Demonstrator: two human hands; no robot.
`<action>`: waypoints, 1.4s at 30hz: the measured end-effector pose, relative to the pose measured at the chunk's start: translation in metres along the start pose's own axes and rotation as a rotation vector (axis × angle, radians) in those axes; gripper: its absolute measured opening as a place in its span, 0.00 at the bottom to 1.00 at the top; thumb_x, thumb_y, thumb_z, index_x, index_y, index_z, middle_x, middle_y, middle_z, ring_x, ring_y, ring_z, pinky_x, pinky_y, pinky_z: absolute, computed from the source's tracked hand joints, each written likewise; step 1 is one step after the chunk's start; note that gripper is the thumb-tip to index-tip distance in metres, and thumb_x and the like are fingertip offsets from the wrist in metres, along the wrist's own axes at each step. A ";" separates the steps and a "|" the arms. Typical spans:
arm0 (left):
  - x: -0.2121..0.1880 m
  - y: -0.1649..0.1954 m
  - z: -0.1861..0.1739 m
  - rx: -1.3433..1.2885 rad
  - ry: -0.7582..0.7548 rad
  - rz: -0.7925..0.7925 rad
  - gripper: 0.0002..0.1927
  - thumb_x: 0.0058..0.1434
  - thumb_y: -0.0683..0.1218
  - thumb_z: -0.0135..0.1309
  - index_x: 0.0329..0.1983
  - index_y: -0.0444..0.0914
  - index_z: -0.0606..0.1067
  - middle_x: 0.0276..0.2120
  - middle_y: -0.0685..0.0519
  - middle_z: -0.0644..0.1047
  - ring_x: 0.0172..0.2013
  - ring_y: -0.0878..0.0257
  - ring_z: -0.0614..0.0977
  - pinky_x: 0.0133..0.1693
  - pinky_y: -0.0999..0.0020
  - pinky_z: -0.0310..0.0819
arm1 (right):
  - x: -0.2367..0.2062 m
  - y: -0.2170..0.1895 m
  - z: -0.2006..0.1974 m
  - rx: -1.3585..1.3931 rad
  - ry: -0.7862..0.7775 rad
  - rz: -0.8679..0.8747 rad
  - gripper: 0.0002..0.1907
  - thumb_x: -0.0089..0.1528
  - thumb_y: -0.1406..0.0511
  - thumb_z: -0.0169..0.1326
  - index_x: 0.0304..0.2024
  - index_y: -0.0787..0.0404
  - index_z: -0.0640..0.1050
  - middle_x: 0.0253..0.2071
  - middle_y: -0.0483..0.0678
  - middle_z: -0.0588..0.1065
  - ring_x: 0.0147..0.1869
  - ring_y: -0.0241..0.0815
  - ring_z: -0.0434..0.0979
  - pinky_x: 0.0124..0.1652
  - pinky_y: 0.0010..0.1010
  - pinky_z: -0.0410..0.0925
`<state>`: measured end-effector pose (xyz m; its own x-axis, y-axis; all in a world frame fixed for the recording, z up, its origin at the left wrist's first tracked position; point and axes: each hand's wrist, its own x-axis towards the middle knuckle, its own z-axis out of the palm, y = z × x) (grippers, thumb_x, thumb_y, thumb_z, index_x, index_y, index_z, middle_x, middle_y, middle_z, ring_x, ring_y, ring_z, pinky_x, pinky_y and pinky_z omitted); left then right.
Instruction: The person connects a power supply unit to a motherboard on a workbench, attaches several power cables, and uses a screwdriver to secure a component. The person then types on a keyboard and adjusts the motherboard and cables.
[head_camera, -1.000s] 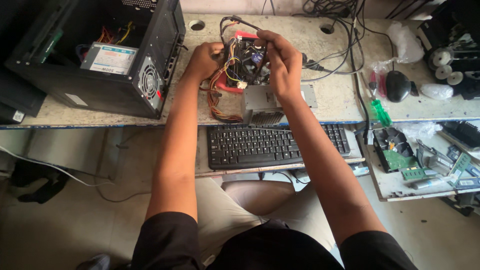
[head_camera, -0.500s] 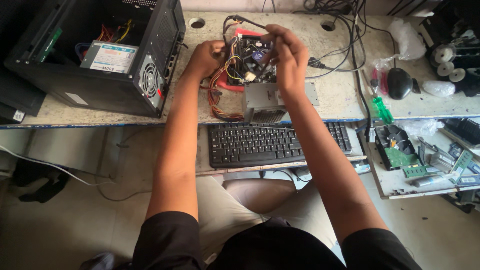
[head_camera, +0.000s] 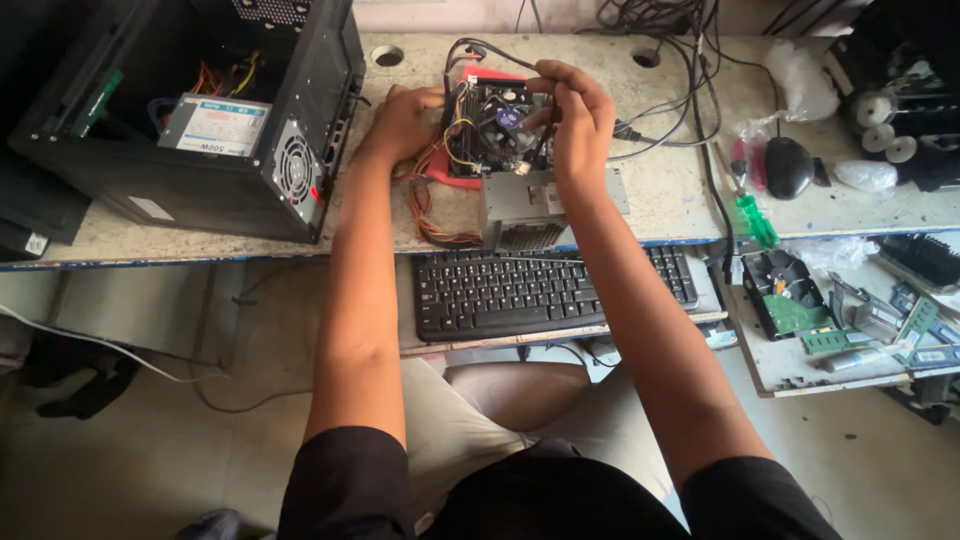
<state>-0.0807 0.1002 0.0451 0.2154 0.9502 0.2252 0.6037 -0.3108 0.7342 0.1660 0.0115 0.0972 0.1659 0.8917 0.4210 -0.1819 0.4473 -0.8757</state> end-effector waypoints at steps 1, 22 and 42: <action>-0.002 0.004 -0.002 0.019 0.006 -0.065 0.24 0.50 0.50 0.70 0.51 0.50 0.82 0.58 0.51 0.73 0.59 0.50 0.75 0.61 0.62 0.66 | 0.000 0.000 0.000 -0.001 0.005 0.001 0.17 0.69 0.69 0.41 0.52 0.70 0.79 0.42 0.52 0.81 0.29 0.37 0.78 0.33 0.26 0.72; 0.012 -0.006 0.011 0.239 0.017 -0.013 0.24 0.51 0.59 0.69 0.51 0.53 0.81 0.63 0.59 0.70 0.65 0.49 0.61 0.66 0.49 0.48 | -0.002 -0.001 0.001 -0.042 -0.043 -0.061 0.17 0.70 0.69 0.42 0.54 0.71 0.79 0.42 0.52 0.82 0.31 0.34 0.76 0.35 0.24 0.71; 0.011 0.000 0.026 0.351 0.083 0.036 0.23 0.53 0.48 0.60 0.53 0.54 0.81 0.57 0.61 0.75 0.60 0.47 0.64 0.62 0.47 0.56 | -0.013 -0.008 0.006 -0.129 -0.072 -0.077 0.16 0.70 0.69 0.45 0.55 0.70 0.78 0.45 0.50 0.82 0.33 0.32 0.75 0.36 0.23 0.70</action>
<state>-0.0579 0.1100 0.0312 0.1863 0.9327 0.3087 0.8267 -0.3186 0.4637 0.1600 -0.0031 0.1002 0.1036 0.8600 0.4996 -0.0447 0.5058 -0.8615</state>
